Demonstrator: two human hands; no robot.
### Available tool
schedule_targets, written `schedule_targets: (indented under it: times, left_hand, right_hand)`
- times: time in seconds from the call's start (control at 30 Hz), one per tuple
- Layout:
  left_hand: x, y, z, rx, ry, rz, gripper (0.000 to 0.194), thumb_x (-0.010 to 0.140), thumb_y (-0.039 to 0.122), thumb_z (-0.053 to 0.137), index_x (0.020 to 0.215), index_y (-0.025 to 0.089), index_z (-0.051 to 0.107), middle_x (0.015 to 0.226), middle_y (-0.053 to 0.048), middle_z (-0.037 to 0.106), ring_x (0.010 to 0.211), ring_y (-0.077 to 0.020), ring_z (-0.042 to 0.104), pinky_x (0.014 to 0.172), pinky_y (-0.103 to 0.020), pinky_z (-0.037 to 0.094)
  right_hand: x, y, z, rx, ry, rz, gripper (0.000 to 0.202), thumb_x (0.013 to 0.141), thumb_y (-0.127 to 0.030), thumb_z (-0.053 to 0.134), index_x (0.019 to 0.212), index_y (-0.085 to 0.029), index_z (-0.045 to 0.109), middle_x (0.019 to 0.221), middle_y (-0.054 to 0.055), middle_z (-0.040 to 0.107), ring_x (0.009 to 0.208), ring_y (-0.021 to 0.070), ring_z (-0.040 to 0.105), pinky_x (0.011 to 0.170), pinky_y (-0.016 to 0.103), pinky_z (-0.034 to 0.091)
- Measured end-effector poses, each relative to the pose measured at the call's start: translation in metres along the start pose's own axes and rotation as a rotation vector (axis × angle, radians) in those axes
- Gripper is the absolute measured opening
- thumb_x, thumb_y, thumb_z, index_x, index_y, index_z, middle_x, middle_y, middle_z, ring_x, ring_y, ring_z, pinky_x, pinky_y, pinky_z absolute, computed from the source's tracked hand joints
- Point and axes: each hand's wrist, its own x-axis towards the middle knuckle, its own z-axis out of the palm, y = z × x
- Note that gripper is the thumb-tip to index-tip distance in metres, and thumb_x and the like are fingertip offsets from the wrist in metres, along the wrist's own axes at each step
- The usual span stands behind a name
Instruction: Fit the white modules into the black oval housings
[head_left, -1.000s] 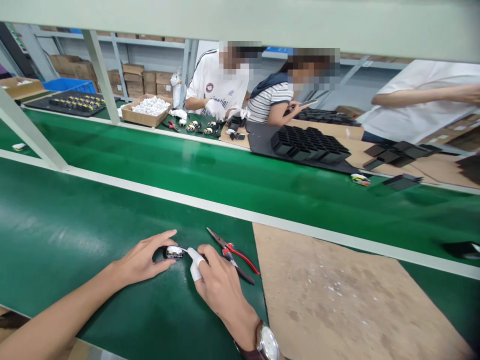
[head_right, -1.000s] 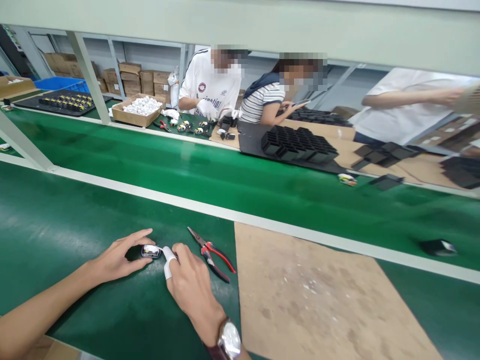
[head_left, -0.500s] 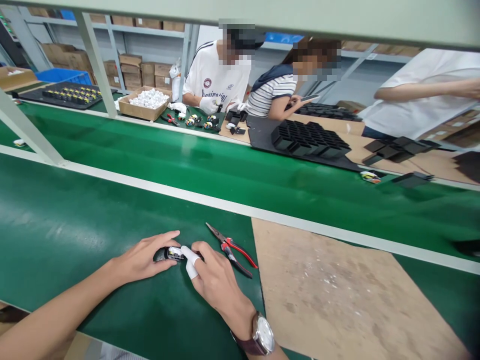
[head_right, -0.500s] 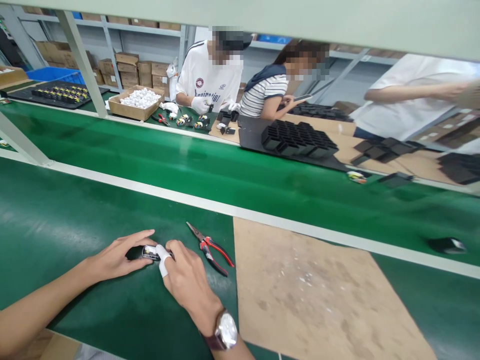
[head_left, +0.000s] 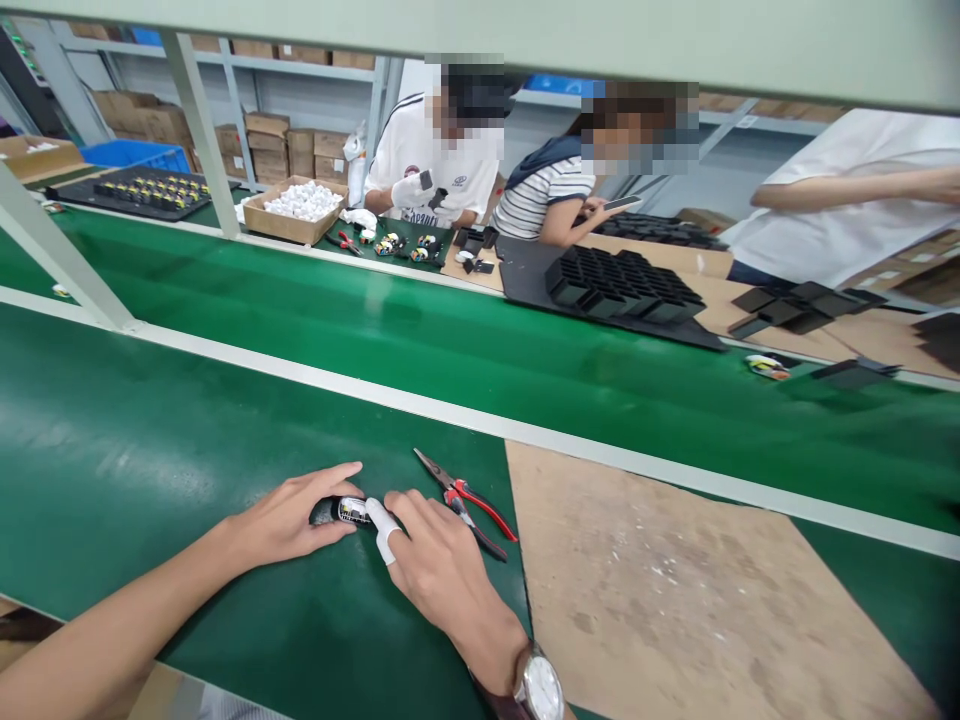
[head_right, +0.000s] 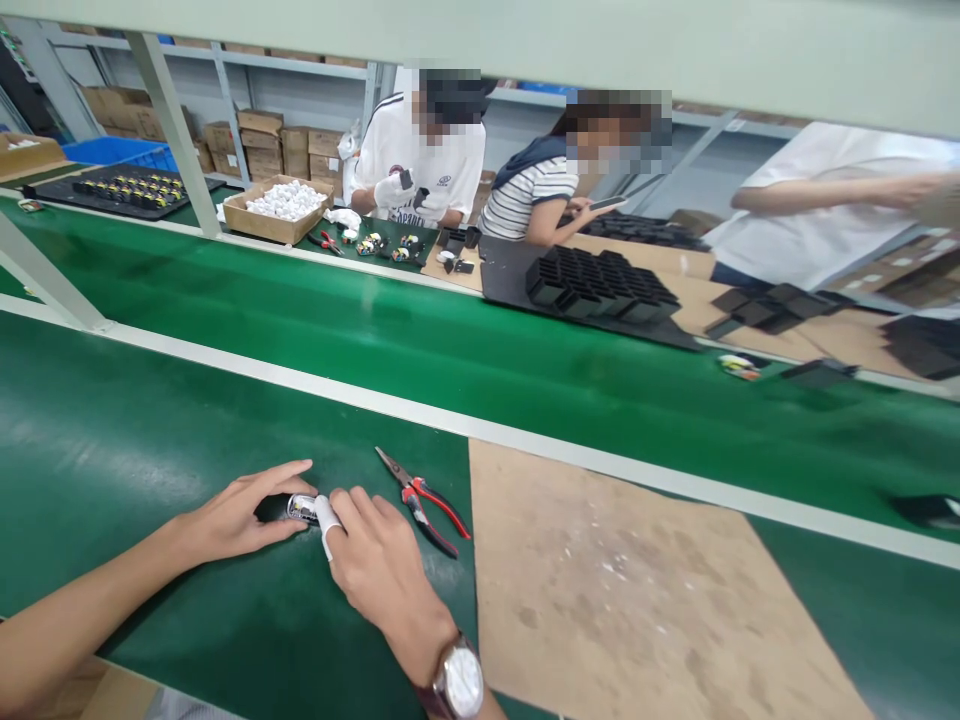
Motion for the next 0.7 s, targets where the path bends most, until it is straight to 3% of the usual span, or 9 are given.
schedule_targets:
  times: [0.17, 0.4, 0.7]
  left_hand:
    - [0.0002, 0.0004, 0.0001, 0.018, 0.012, -0.003, 0.071, 0.101, 0.028, 0.066, 0.161, 0.036, 0.030, 0.133, -0.001, 0.074, 0.124, -0.0209, 0.070, 0.109, -0.037, 0.056]
    - [0.0002, 0.0002, -0.0004, 0.007, 0.001, -0.018, 0.070, 0.101, 0.028, 0.066, 0.161, 0.035, 0.032, 0.134, -0.003, 0.073, 0.125, -0.0225, 0.070, 0.110, -0.039, 0.056]
    - [-0.0004, -0.0016, 0.0007, 0.013, 0.005, -0.011, 0.073, 0.101, 0.026, 0.067, 0.162, 0.039, 0.028, 0.135, 0.001, 0.073, 0.124, -0.0208, 0.070, 0.109, -0.037, 0.056]
  right_hand:
    - [-0.0062, 0.0041, 0.0047, 0.049, 0.075, 0.054, 0.029, 0.091, -0.003, 0.049, 0.070, -0.021, 0.057, 0.099, 0.010, 0.063, 0.078, 0.0204, 0.053, 0.058, 0.035, 0.038]
    - [-0.0025, -0.0012, 0.0046, 0.051, 0.033, 0.058, 0.027, 0.088, 0.000, 0.051, 0.072, -0.021, 0.057, 0.097, 0.009, 0.063, 0.076, 0.0197, 0.055, 0.058, 0.034, 0.040]
    - [-0.0090, 0.0062, 0.0091, 0.127, 0.070, 0.099, 0.024, 0.091, -0.004, 0.049, 0.077, -0.021, 0.060, 0.100, 0.009, 0.064, 0.077, 0.0190, 0.057, 0.058, 0.033, 0.043]
